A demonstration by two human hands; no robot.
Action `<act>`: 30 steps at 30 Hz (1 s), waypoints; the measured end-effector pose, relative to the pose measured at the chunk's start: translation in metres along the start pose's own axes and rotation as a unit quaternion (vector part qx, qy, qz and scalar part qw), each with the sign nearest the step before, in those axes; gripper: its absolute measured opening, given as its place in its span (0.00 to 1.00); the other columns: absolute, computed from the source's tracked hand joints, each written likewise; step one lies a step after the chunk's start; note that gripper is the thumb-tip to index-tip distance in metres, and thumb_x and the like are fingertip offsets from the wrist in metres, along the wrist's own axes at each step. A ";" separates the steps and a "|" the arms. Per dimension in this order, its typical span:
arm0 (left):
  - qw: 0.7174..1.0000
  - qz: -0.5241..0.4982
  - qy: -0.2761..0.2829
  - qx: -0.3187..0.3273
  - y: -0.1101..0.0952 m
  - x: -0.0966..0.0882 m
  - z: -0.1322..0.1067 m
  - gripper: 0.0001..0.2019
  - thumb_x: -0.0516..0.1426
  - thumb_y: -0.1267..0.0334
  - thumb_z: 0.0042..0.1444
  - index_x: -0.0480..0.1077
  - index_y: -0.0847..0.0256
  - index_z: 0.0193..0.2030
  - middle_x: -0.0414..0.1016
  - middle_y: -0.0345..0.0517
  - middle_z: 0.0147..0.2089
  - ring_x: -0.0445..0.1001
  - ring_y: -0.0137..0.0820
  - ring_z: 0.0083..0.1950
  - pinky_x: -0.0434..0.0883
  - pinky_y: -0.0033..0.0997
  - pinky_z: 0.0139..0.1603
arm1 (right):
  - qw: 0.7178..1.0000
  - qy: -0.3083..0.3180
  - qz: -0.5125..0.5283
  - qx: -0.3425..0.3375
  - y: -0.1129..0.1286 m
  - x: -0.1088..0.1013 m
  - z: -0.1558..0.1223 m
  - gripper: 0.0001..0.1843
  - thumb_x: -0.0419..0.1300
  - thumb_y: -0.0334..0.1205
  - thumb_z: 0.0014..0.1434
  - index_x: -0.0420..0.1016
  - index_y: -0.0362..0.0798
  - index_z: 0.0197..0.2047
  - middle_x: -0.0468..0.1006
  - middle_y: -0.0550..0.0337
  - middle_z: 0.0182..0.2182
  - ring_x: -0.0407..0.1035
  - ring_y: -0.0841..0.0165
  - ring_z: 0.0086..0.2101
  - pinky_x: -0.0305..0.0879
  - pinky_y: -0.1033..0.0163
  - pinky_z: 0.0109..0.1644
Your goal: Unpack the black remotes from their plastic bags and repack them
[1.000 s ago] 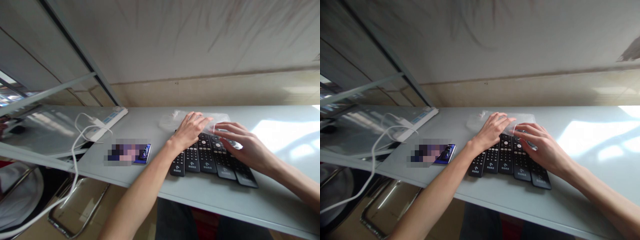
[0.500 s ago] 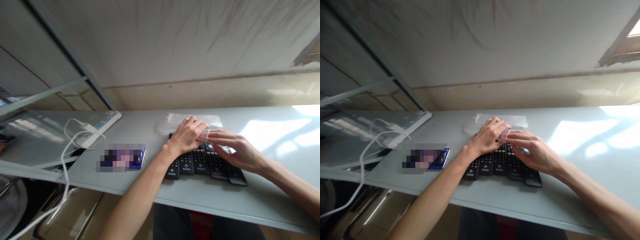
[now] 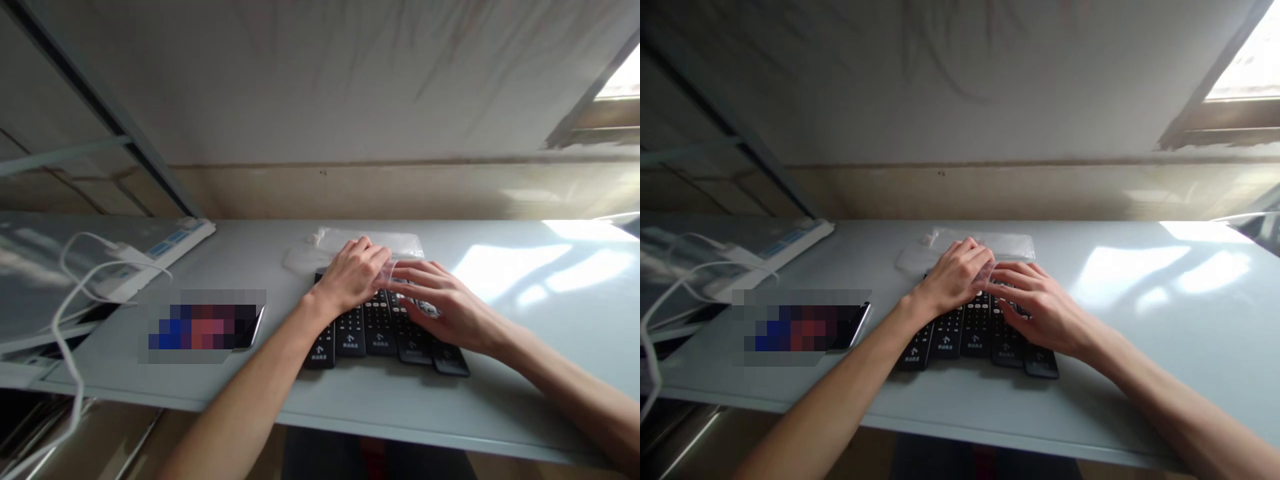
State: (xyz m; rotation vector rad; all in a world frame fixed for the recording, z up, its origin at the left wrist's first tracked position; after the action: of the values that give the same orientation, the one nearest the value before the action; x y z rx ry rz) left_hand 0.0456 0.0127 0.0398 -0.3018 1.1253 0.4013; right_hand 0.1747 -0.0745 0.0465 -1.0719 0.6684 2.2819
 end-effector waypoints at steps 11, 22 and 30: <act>0.999 0.019 0.016 -0.046 0.013 0.005 -0.001 0.09 0.53 0.69 0.71 0.73 0.63 0.54 0.79 0.53 0.57 0.72 0.45 0.62 0.72 0.45 0.62 | 0.970 -0.135 -0.075 0.189 -0.070 -0.021 -0.021 0.17 0.59 0.37 0.70 0.83 0.57 0.58 0.81 0.52 0.48 0.75 0.54 0.49 0.74 0.44 0.54; 0.998 -0.009 0.033 -0.057 0.018 0.011 -0.004 0.07 0.55 0.67 0.72 0.71 0.62 0.52 0.79 0.51 0.56 0.75 0.41 0.57 0.73 0.46 0.64 | 0.961 -0.091 0.013 0.262 -0.113 0.000 -0.034 0.25 0.58 0.49 0.74 0.74 0.56 0.70 0.79 0.47 0.61 0.75 0.53 0.58 0.73 0.38 0.63; 0.999 0.000 0.007 -0.052 0.017 0.004 -0.001 0.06 0.55 0.67 0.69 0.70 0.61 0.50 0.79 0.51 0.54 0.75 0.42 0.57 0.73 0.43 0.61 | 0.958 -0.025 0.070 0.276 -0.111 0.002 -0.028 0.26 0.53 0.58 0.76 0.75 0.62 0.71 0.71 0.55 0.72 0.66 0.50 0.71 0.60 0.34 0.75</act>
State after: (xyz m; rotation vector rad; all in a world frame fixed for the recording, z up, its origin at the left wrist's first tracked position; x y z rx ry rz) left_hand 0.0381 0.0279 0.0353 -0.3960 1.1195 0.4579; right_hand 0.2599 -0.0100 0.0060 -0.7109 1.2971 2.0325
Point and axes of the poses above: each hand's wrist, its own z-axis towards the middle knuckle, its own x-axis out of the palm, y = z × x, the point moved 6 cm from there along z, towards the middle knuckle
